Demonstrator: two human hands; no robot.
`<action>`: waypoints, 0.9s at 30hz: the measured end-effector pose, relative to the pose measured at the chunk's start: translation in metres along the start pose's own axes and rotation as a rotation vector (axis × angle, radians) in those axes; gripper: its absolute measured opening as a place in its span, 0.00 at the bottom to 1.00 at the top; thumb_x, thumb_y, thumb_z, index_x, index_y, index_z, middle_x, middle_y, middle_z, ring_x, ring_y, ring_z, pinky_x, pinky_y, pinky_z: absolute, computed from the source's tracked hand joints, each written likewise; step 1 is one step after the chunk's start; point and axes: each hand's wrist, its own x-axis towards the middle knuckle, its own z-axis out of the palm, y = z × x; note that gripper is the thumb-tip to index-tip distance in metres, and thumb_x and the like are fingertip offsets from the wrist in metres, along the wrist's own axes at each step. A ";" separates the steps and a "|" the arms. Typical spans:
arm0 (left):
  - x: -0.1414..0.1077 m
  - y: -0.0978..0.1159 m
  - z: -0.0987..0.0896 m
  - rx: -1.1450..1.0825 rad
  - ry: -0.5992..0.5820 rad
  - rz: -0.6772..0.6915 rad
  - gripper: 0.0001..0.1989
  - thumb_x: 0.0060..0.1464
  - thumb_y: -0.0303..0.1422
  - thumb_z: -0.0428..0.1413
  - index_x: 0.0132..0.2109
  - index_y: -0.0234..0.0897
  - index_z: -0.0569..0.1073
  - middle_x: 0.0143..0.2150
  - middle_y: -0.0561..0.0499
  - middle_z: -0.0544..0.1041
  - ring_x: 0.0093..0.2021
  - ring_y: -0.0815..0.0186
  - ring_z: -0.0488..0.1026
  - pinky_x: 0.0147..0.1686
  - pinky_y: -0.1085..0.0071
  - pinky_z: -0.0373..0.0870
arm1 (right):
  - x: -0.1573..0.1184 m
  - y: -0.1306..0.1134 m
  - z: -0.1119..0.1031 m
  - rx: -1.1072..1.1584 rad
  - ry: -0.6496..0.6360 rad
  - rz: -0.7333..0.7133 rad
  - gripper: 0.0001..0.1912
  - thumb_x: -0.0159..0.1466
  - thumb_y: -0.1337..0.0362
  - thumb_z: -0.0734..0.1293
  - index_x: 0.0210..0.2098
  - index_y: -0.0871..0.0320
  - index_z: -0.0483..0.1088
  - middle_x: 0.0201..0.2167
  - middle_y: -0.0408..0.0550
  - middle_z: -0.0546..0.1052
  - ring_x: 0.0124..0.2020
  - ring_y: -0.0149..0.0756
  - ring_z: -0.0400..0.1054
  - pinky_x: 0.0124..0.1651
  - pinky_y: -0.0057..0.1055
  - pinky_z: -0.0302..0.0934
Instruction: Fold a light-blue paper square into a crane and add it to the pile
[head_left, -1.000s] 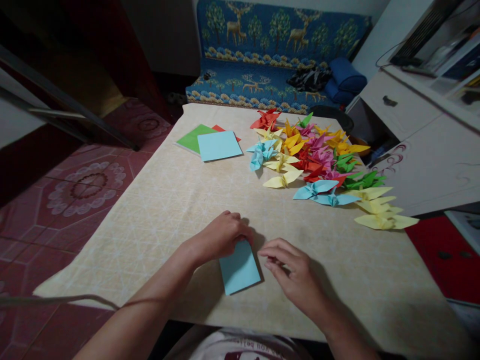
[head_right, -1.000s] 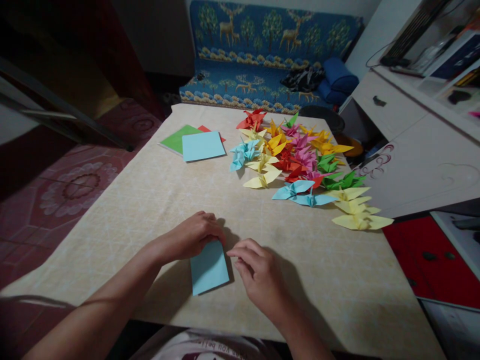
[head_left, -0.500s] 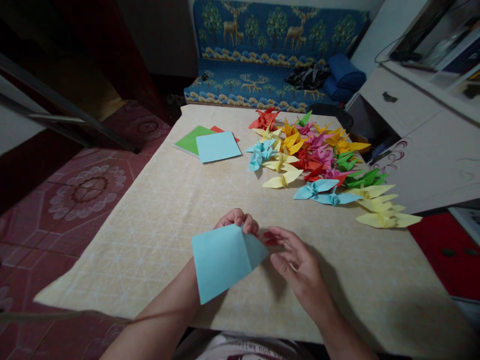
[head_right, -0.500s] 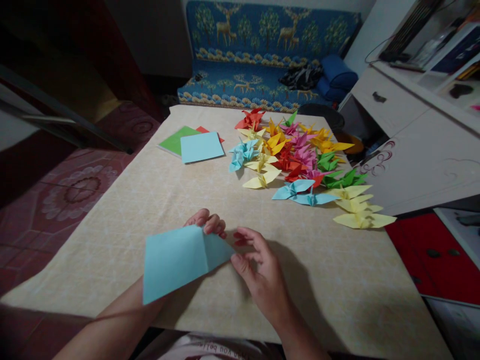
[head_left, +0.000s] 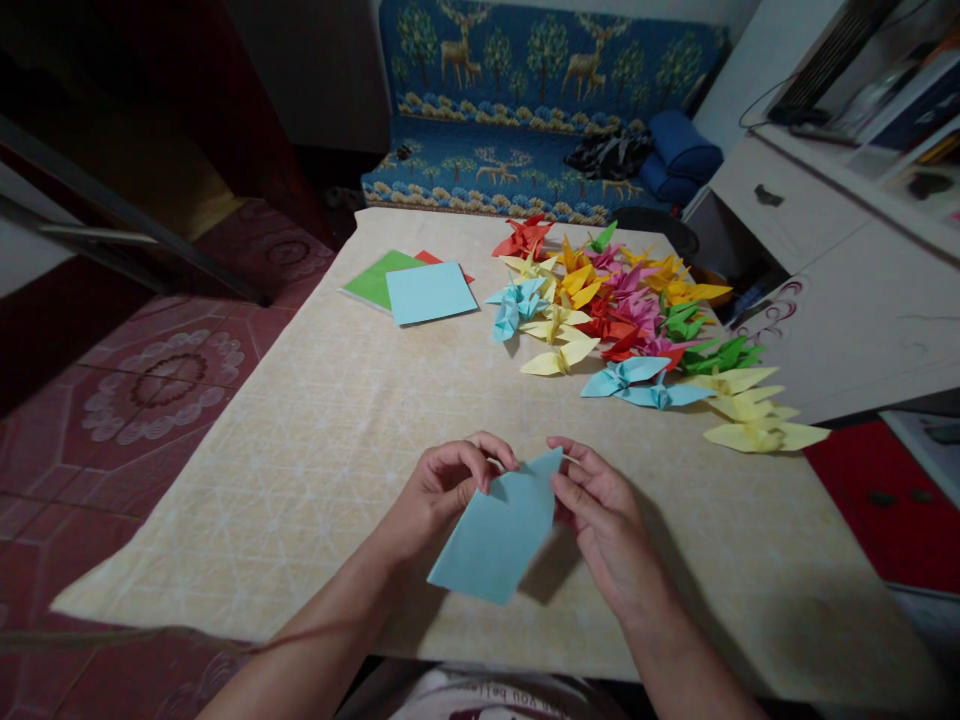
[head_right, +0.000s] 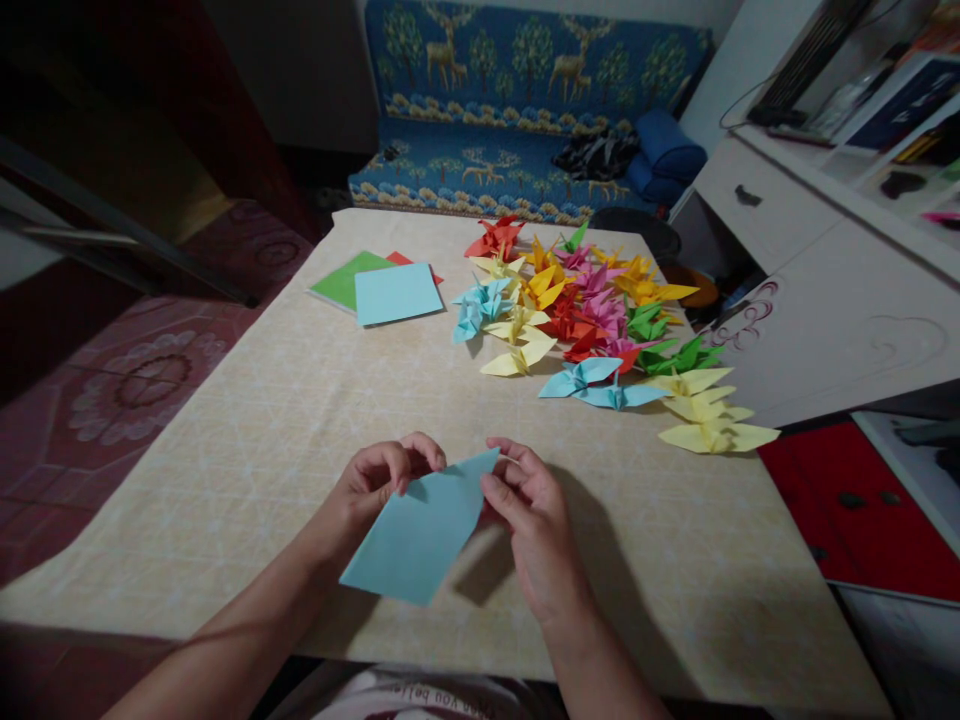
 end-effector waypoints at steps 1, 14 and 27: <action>-0.002 0.003 0.001 0.095 0.001 0.038 0.10 0.57 0.34 0.60 0.30 0.34 0.72 0.44 0.45 0.73 0.42 0.64 0.72 0.42 0.67 0.69 | 0.002 -0.001 0.000 0.002 0.008 0.002 0.26 0.52 0.60 0.77 0.48 0.56 0.68 0.32 0.44 0.77 0.28 0.30 0.70 0.29 0.23 0.63; -0.022 0.034 -0.006 1.445 0.064 0.723 0.16 0.52 0.16 0.58 0.44 0.37 0.78 0.36 0.47 0.77 0.39 0.62 0.72 0.39 0.63 0.67 | 0.012 0.010 -0.008 -0.433 0.079 -0.380 0.14 0.63 0.54 0.69 0.45 0.53 0.70 0.42 0.49 0.77 0.42 0.39 0.72 0.45 0.36 0.67; -0.080 -0.011 -0.016 1.637 0.022 0.452 0.11 0.59 0.23 0.54 0.46 0.36 0.77 0.40 0.45 0.78 0.42 0.61 0.73 0.40 0.63 0.73 | 0.002 0.030 -0.029 -1.357 -0.429 -0.844 0.22 0.61 0.69 0.69 0.54 0.50 0.69 0.56 0.51 0.73 0.59 0.47 0.63 0.59 0.52 0.59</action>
